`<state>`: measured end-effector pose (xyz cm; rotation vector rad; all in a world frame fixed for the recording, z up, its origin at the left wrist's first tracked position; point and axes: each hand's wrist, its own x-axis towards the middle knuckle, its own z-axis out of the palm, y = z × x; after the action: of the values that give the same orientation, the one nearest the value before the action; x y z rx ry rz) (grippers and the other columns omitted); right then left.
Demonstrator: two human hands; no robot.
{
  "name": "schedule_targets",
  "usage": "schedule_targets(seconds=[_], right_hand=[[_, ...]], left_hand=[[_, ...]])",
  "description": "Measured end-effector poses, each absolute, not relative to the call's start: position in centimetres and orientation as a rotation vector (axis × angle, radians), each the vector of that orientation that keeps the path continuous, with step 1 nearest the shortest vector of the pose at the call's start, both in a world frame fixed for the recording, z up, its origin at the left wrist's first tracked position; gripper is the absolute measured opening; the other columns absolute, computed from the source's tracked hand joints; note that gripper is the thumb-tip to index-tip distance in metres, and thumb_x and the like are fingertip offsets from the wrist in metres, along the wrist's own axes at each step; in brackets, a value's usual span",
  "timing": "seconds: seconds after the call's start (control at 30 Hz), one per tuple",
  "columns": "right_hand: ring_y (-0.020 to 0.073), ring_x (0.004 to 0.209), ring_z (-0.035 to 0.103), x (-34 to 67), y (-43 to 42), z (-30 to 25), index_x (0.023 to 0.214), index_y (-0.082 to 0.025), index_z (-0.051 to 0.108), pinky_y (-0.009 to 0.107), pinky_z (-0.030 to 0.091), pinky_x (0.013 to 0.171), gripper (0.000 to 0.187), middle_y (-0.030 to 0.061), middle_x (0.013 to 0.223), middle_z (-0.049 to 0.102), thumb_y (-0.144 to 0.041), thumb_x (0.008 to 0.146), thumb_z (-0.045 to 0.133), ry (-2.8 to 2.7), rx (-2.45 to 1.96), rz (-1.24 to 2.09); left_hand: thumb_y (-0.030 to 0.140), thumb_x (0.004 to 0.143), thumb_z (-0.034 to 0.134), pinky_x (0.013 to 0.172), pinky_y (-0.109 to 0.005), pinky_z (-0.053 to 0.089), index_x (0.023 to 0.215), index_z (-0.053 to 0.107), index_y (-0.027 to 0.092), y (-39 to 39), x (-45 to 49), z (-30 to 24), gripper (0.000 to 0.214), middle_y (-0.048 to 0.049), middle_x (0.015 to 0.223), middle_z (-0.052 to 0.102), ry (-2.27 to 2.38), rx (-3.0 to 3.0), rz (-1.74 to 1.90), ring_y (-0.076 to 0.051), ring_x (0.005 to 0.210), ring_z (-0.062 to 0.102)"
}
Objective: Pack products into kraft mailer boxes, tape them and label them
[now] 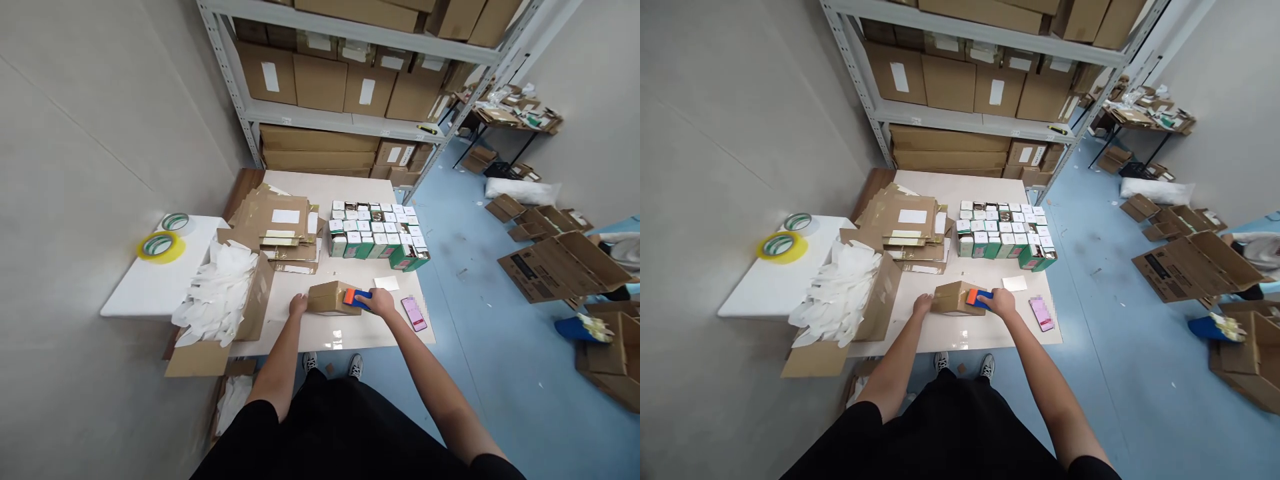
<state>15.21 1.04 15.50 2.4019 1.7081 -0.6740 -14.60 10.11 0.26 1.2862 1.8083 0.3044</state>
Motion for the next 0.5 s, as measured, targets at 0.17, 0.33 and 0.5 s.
schedule_targets(seconds=[0.17, 0.33, 0.5], right_hand=[[0.0284, 0.101, 0.073, 8.3, 4.7, 17.0, 0.103, -0.016, 0.077, 0.029, 0.050, 0.077, 0.065, 0.0174, 0.106, 0.078, -0.077, 0.089, 0.056, 1.742, 2.312, -0.676], [0.0303, 0.109, 0.072, 3.4, 7.1, 17.2, 0.114, -0.013, 0.075, 0.031, 0.052, 0.085, 0.067, 0.0215, 0.114, 0.076, -0.073, 0.088, 0.061, 1.746, 2.284, -0.687], [0.0316, 0.113, 0.072, 3.0, 7.7, 17.6, 0.119, -0.012, 0.074, 0.033, 0.053, 0.088, 0.068, 0.0226, 0.116, 0.075, -0.070, 0.086, 0.067, 1.744, 2.262, -0.682]], left_hand=[[0.055, 0.100, 0.045, 0.104, -0.030, 0.047, 0.125, 0.073, 0.022, 11.0, -15.3, 1.9, 0.050, -0.0076, 0.128, 0.075, 1.674, 1.336, 0.455, -0.026, 0.126, 0.065], [0.066, 0.096, 0.049, 0.112, -0.038, 0.042, 0.141, 0.061, 0.017, 10.5, -14.1, 2.9, 0.068, -0.0154, 0.145, 0.063, 1.529, 1.292, 0.484, -0.031, 0.139, 0.056], [0.059, 0.103, 0.039, 0.111, -0.037, 0.044, 0.139, 0.063, 0.019, 9.2, -13.1, 3.1, 0.059, -0.0119, 0.143, 0.066, 1.507, 1.313, 0.502, -0.028, 0.133, 0.060]])
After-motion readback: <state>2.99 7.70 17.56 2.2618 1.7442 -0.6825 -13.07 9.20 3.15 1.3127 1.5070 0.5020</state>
